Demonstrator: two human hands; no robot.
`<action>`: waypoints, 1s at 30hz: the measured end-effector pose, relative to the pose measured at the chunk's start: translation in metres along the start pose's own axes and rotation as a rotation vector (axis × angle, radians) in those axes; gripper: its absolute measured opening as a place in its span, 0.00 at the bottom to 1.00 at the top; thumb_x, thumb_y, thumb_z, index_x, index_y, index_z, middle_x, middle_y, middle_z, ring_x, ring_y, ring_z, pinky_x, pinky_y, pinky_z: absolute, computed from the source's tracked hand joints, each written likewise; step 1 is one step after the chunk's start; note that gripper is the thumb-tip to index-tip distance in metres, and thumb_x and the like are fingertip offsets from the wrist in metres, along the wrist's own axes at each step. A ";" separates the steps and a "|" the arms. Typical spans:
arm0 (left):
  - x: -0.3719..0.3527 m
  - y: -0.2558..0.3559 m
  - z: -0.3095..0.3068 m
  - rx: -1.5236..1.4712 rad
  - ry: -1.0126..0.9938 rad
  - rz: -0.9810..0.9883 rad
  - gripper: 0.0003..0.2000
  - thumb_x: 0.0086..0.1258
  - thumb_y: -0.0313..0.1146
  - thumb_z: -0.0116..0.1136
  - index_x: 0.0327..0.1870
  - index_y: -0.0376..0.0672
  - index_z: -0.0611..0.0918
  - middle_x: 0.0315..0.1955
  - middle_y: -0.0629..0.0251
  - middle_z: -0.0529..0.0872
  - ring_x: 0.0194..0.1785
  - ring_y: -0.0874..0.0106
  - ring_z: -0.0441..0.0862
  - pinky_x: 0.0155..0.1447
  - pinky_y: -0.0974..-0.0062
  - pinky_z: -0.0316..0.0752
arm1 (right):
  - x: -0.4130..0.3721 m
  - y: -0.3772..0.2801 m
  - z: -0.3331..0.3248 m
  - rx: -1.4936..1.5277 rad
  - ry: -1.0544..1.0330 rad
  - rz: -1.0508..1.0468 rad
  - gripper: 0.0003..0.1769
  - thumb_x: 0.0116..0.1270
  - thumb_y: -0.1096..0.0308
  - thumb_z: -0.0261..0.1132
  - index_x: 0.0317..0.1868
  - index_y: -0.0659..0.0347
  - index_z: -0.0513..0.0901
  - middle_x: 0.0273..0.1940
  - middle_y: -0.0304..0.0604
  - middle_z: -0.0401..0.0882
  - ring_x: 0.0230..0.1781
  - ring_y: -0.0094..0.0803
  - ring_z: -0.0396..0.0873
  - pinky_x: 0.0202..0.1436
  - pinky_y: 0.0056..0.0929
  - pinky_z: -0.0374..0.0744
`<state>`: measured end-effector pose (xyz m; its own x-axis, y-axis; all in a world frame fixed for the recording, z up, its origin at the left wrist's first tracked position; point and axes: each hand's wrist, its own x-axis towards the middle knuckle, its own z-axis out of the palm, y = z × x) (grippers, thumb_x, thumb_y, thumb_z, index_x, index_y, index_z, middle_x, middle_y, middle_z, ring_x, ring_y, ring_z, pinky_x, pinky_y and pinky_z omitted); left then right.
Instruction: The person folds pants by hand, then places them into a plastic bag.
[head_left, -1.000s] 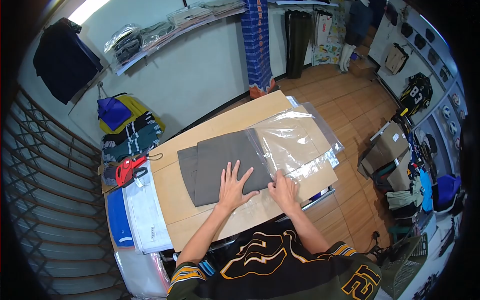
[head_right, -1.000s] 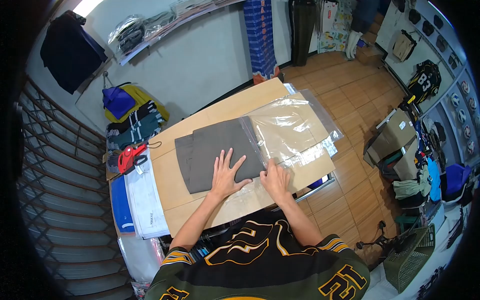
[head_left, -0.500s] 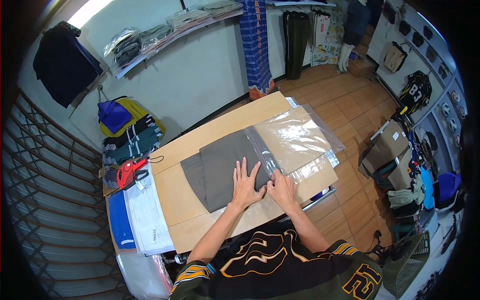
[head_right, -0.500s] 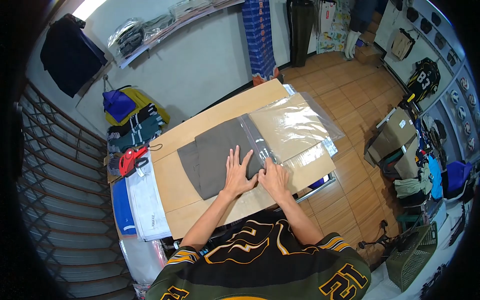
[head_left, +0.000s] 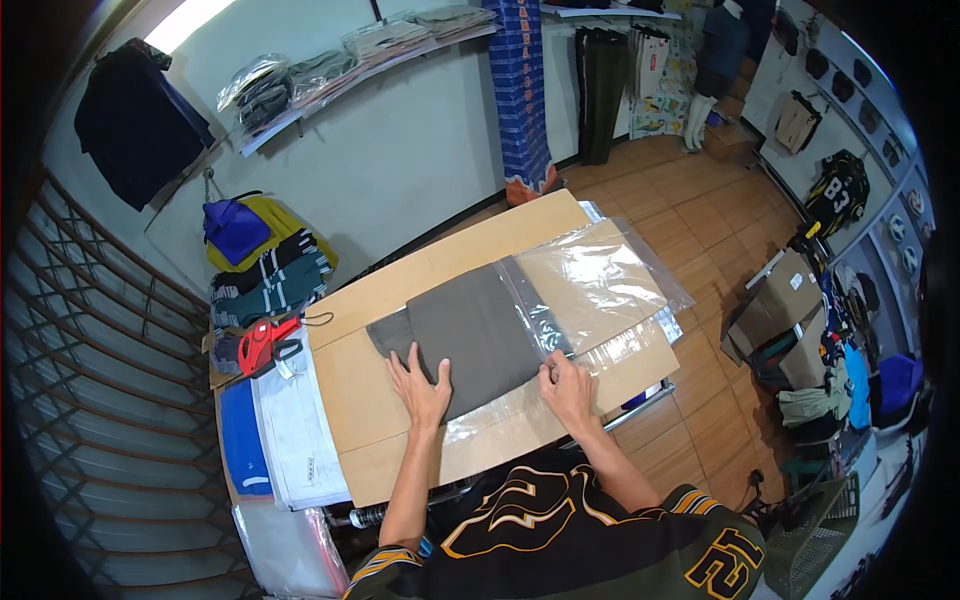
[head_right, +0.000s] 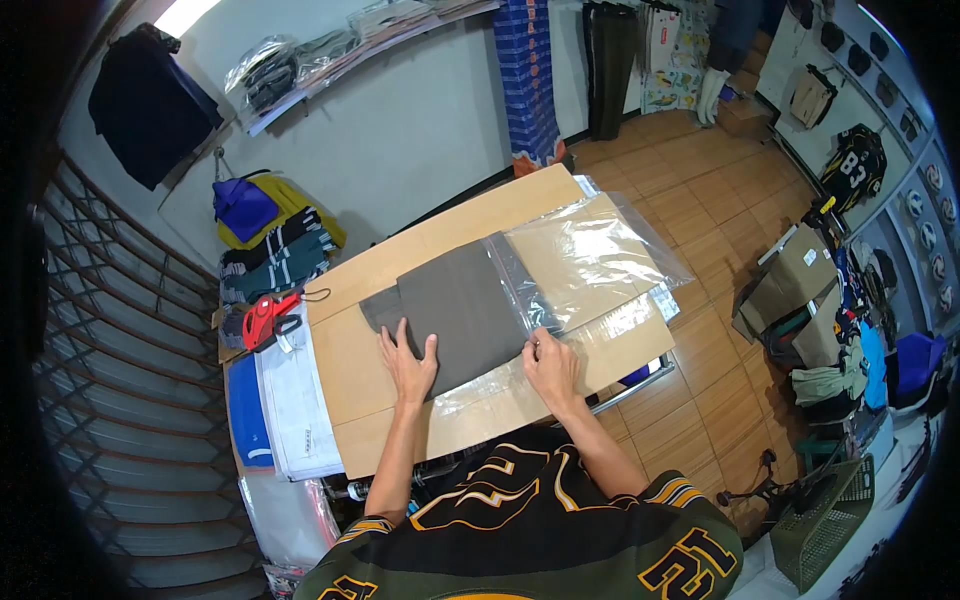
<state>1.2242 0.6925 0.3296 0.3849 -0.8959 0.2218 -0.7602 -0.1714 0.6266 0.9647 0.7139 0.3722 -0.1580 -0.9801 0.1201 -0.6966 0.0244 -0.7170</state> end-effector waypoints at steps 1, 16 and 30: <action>-0.003 0.001 0.003 0.019 -0.008 0.041 0.38 0.64 0.48 0.69 0.73 0.41 0.70 0.75 0.30 0.55 0.80 0.37 0.47 0.79 0.41 0.47 | 0.000 0.001 0.001 0.001 -0.006 -0.005 0.06 0.63 0.68 0.66 0.36 0.61 0.81 0.28 0.53 0.85 0.29 0.55 0.83 0.33 0.50 0.78; -0.021 0.066 0.047 0.036 -0.051 0.071 0.33 0.68 0.49 0.64 0.71 0.43 0.72 0.74 0.25 0.50 0.80 0.35 0.42 0.77 0.37 0.45 | 0.002 0.006 0.001 0.104 0.062 -0.020 0.06 0.63 0.68 0.68 0.33 0.62 0.82 0.21 0.49 0.80 0.22 0.50 0.80 0.27 0.44 0.74; -0.026 0.064 0.048 0.113 -0.071 0.230 0.30 0.69 0.51 0.64 0.70 0.48 0.76 0.74 0.24 0.52 0.78 0.32 0.45 0.77 0.39 0.46 | 0.001 0.014 0.008 0.223 0.067 -0.033 0.06 0.65 0.69 0.68 0.35 0.63 0.83 0.23 0.50 0.79 0.22 0.46 0.79 0.28 0.41 0.74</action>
<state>1.1407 0.6849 0.3282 0.1604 -0.9424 0.2936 -0.8788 -0.0009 0.4773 0.9604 0.7115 0.3573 -0.1885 -0.9643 0.1859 -0.5315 -0.0590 -0.8450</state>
